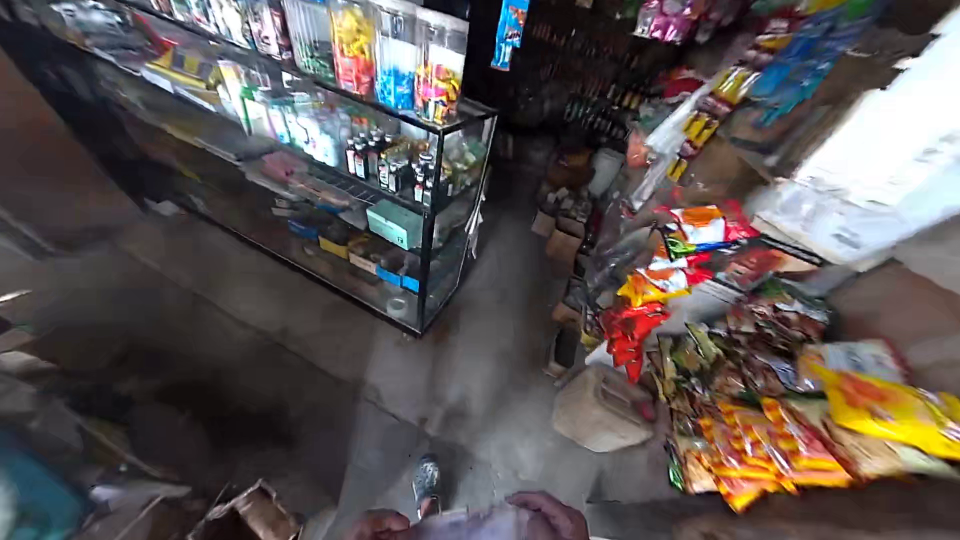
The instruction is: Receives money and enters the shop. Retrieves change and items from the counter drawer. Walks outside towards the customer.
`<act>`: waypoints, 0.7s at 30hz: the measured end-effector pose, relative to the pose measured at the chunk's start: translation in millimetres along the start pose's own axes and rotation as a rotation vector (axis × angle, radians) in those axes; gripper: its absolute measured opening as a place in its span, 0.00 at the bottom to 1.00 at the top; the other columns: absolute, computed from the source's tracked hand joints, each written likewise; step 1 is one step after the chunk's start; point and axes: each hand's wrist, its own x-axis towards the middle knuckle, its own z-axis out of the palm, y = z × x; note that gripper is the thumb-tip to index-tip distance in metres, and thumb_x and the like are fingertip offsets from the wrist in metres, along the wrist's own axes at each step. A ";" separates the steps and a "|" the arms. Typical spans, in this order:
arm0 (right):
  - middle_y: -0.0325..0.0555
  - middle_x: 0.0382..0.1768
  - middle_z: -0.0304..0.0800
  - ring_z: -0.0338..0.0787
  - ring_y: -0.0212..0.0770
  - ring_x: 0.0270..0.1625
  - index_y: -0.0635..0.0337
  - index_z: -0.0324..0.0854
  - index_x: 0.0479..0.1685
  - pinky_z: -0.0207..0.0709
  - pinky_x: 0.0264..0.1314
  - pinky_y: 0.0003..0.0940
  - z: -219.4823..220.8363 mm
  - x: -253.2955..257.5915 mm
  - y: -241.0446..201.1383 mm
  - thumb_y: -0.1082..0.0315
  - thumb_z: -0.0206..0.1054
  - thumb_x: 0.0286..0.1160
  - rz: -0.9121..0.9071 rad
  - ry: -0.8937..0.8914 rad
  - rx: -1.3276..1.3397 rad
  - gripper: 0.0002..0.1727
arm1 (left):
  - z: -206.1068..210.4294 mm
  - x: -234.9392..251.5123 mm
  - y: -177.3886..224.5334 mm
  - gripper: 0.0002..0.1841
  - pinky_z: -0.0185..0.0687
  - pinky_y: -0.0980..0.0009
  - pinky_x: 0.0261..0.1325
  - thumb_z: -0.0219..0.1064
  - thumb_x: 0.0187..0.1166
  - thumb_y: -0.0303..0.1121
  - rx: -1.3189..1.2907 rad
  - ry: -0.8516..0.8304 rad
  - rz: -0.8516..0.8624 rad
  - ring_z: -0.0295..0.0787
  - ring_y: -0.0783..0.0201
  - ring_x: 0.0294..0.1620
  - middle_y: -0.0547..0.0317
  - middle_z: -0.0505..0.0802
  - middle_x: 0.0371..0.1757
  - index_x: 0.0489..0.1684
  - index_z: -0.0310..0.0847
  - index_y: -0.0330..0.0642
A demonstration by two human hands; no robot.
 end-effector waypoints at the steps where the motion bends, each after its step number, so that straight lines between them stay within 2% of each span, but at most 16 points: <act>1: 0.45 0.38 0.95 0.91 0.26 0.31 0.78 0.86 0.50 0.89 0.39 0.27 -3.1 45.9 -0.4 0.84 0.54 0.74 -0.006 -0.021 -0.009 0.15 | -1.6 38.6 -15.4 0.10 0.88 0.71 0.60 0.65 0.78 0.22 -0.020 0.006 -0.018 0.91 0.77 0.49 0.58 0.95 0.47 0.51 0.83 0.22; 3: 0.45 0.39 0.95 0.92 0.28 0.31 0.75 0.87 0.51 0.90 0.38 0.29 -21.9 136.0 1.3 0.83 0.55 0.76 -0.023 -0.059 -0.010 0.15 | 4.3 123.8 -40.8 0.11 0.90 0.67 0.57 0.66 0.79 0.24 -0.026 -0.011 -0.047 0.92 0.73 0.47 0.58 0.95 0.46 0.53 0.82 0.25; 6: 0.42 0.38 0.96 0.93 0.30 0.30 0.71 0.87 0.54 0.91 0.34 0.31 -64.8 244.8 -4.1 0.78 0.55 0.80 -0.014 -0.064 0.022 0.15 | 30.5 246.5 -55.1 0.09 0.92 0.69 0.50 0.66 0.80 0.26 0.027 -0.024 -0.031 0.94 0.72 0.40 0.59 0.96 0.40 0.49 0.85 0.28; 9: 0.40 0.37 0.96 0.93 0.31 0.29 0.68 0.88 0.54 0.92 0.33 0.31 -108.4 336.4 -20.0 0.77 0.57 0.80 0.023 0.037 0.084 0.14 | 62.7 366.2 -67.9 0.07 0.92 0.72 0.42 0.69 0.80 0.31 0.014 -0.016 0.021 0.92 0.74 0.34 0.65 0.95 0.35 0.45 0.87 0.37; 11: 0.38 0.36 0.96 0.93 0.31 0.29 0.67 0.88 0.52 0.92 0.33 0.31 -138.1 407.5 -17.7 0.77 0.58 0.80 0.008 0.109 0.119 0.14 | 89.2 455.0 -83.7 0.06 0.91 0.75 0.40 0.69 0.80 0.32 -0.042 -0.045 0.046 0.91 0.76 0.33 0.68 0.95 0.34 0.45 0.86 0.40; 13: 0.38 0.34 0.96 0.93 0.32 0.27 0.68 0.88 0.51 0.91 0.31 0.32 -164.8 487.3 -9.3 0.77 0.58 0.80 0.001 0.200 0.139 0.13 | 120.9 545.8 -101.7 0.06 0.90 0.75 0.42 0.70 0.79 0.31 -0.094 -0.053 0.035 0.91 0.77 0.35 0.69 0.94 0.35 0.45 0.84 0.39; 14: 0.37 0.34 0.95 0.92 0.32 0.27 0.68 0.87 0.50 0.91 0.31 0.32 -178.3 531.7 -6.3 0.76 0.58 0.80 0.007 0.246 0.145 0.12 | 137.8 593.2 -109.9 0.10 0.90 0.74 0.45 0.70 0.79 0.34 -0.114 -0.055 0.029 0.91 0.77 0.37 0.69 0.94 0.38 0.47 0.83 0.37; 16: 0.34 0.33 0.93 0.92 0.31 0.27 0.67 0.85 0.49 0.92 0.33 0.32 -208.3 620.4 -3.0 0.74 0.58 0.81 0.019 0.299 0.133 0.11 | 170.0 680.9 -125.5 0.26 0.91 0.71 0.51 0.64 0.84 0.49 -0.150 -0.101 0.011 0.91 0.76 0.45 0.67 0.93 0.47 0.60 0.79 0.29; 18: 0.34 0.33 0.93 0.92 0.31 0.27 0.65 0.85 0.48 0.92 0.33 0.33 -242.5 714.5 -7.1 0.73 0.58 0.81 -0.002 0.304 0.143 0.10 | 200.2 763.0 -143.3 0.38 0.96 0.65 0.43 0.54 0.85 0.63 -0.243 -0.118 0.016 0.96 0.68 0.41 0.63 0.96 0.48 0.66 0.75 0.30; 21: 0.35 0.32 0.93 0.92 0.32 0.26 0.66 0.84 0.47 0.92 0.32 0.33 -278.2 843.0 -25.8 0.74 0.58 0.81 0.015 0.286 0.178 0.09 | 222.8 873.5 -157.1 0.42 0.96 0.62 0.42 0.47 0.83 0.70 -0.313 -0.128 0.010 0.98 0.61 0.36 0.58 0.98 0.44 0.69 0.73 0.34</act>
